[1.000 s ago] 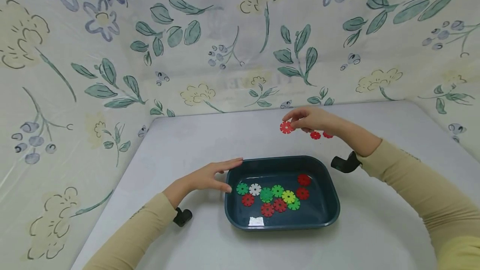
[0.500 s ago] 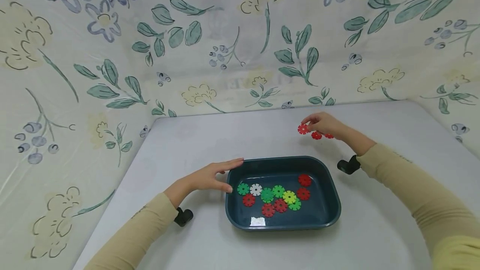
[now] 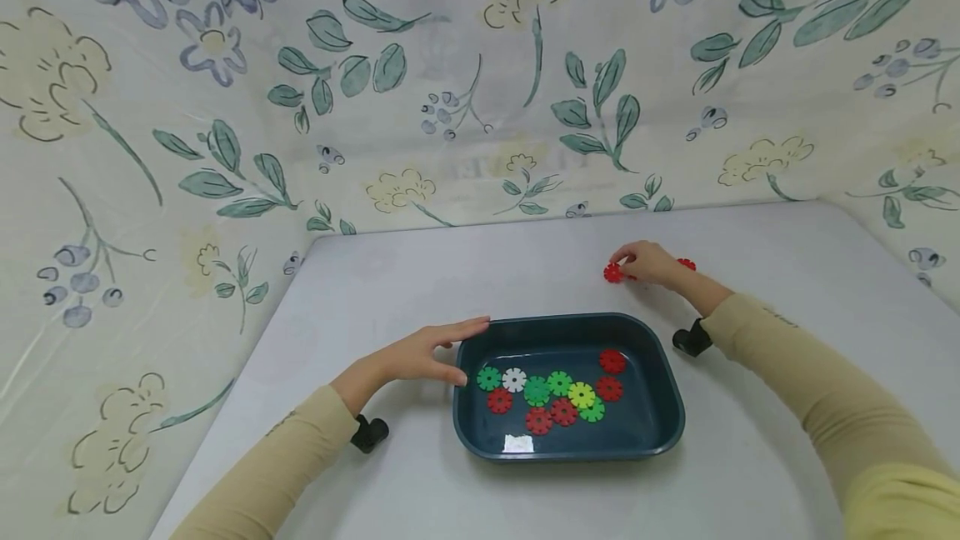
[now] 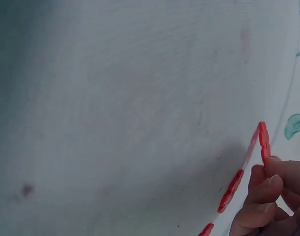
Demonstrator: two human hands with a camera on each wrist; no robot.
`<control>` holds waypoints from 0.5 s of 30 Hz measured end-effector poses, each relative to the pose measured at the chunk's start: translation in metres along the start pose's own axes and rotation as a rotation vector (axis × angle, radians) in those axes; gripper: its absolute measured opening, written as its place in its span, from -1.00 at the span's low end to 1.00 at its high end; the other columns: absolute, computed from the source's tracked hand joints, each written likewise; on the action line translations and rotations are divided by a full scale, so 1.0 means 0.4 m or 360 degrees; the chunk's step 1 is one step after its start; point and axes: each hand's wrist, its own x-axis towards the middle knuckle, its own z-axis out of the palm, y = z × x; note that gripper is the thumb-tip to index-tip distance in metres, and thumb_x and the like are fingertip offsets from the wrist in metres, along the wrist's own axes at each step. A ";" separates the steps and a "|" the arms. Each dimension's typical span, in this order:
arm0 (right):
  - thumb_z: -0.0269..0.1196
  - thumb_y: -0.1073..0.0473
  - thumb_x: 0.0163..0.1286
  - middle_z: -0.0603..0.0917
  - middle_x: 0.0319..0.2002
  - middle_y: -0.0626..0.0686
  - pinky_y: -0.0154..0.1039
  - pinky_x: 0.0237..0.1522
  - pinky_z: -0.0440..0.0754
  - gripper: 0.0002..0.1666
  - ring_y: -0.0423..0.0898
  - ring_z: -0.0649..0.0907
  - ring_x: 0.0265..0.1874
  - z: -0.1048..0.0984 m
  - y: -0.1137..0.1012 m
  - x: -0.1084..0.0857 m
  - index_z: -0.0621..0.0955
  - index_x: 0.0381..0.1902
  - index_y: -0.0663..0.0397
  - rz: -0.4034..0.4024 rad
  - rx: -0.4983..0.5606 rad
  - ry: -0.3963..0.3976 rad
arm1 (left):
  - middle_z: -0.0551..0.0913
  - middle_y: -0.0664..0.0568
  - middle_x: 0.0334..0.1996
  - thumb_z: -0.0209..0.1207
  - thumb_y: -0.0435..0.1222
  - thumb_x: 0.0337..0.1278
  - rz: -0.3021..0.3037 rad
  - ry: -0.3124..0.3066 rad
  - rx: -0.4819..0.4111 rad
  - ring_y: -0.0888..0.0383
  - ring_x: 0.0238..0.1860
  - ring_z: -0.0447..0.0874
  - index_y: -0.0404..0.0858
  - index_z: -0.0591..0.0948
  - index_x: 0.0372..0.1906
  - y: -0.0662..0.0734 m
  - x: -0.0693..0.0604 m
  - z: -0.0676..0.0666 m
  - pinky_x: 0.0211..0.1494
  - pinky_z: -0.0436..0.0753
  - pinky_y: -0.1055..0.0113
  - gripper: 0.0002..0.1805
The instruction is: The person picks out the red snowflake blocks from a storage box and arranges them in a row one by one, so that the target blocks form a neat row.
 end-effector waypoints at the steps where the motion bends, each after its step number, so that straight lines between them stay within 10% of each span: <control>1: 0.02 0.28 0.33 0.49 -0.12 0.29 -0.35 -0.36 0.49 -0.64 0.02 0.47 -0.31 0.001 0.000 0.000 0.48 0.05 0.32 -0.0002 -0.0021 -0.0002 | 0.07 0.09 0.42 0.26 -0.12 0.00 -0.0003 0.0000 0.0001 0.03 0.39 0.06 -0.13 0.13 0.40 0.000 0.000 0.000 0.16 0.37 -0.02 -0.15; 15: 0.20 0.20 0.25 0.49 0.01 0.36 -0.05 -0.06 0.54 -0.54 0.17 0.46 -0.09 0.011 -0.006 -0.006 0.49 0.07 0.35 -0.0055 -0.0228 -0.0042 | 0.08 0.08 0.42 0.27 -0.13 -0.01 -0.0013 -0.0002 0.0008 0.03 0.39 0.06 -0.12 0.14 0.40 0.003 0.001 0.000 0.17 0.37 -0.03 -0.15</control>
